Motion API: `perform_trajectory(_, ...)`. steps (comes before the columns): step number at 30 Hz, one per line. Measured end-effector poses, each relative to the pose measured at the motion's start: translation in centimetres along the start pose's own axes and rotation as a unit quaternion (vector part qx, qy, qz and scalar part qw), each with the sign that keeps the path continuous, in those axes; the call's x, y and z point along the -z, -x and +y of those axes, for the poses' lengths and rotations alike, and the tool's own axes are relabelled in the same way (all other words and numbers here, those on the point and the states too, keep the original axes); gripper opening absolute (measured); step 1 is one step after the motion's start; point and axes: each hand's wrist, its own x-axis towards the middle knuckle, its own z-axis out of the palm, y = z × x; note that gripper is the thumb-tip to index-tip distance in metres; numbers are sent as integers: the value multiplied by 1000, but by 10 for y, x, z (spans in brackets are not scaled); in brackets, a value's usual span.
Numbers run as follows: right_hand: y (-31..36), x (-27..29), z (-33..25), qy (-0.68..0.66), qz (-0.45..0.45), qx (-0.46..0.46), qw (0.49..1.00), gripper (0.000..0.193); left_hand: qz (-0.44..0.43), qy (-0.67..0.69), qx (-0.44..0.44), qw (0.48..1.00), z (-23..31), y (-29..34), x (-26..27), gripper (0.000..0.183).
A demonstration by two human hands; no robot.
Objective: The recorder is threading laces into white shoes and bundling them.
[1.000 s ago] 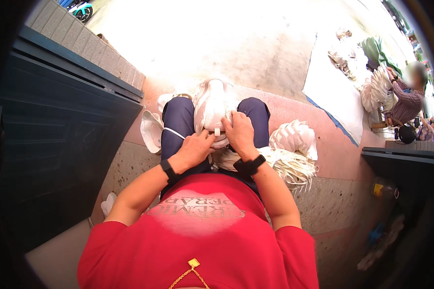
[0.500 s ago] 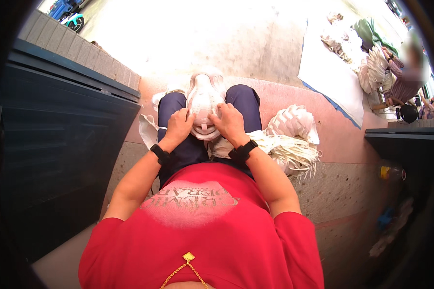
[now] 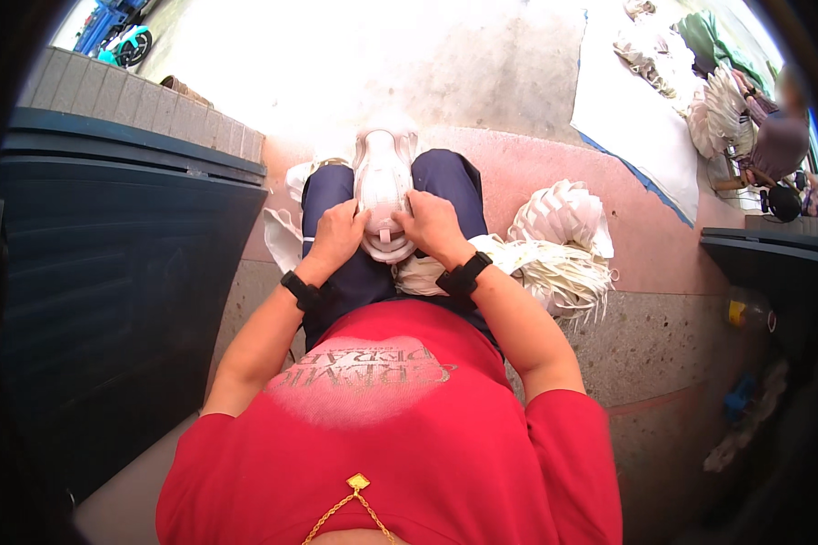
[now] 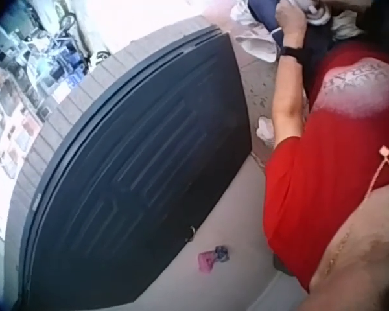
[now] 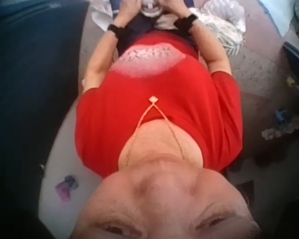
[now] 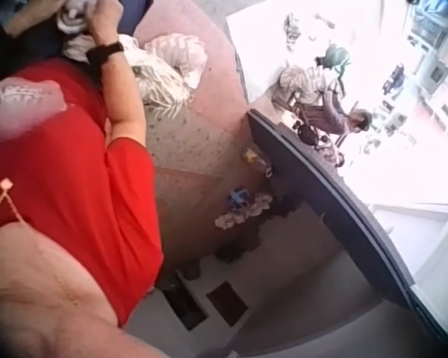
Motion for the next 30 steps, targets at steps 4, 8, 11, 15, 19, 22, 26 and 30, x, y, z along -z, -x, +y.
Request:
perform_trajectory(4,-7,15,9,-137,-52,-29,989,26,-68,77,-5,995,-6,-6,10,19)
perform_trajectory(8,9,60,10,-150,-29,-62,986,23,-29,35,-106,993,10,7,26,18)
perform_trajectory(11,32,78,27,-134,-57,-95,985,18,30,-67,-203,977,20,9,27,14)
perform_trajectory(15,51,74,31,-73,-107,-48,990,14,-168,59,-187,966,34,12,-7,16)
perform_trajectory(19,55,68,21,-41,-80,37,995,12,-257,39,-167,951,52,7,-27,20)
perform_trajectory(22,56,61,22,-5,-85,74,994,12,-309,-21,-170,935,49,3,-39,19)
perform_trajectory(26,58,56,21,38,-88,90,991,12,-273,-59,-205,938,46,5,-37,15)
perform_trajectory(30,57,53,12,77,-101,107,986,11,-215,-1,-245,946,35,13,-33,12)
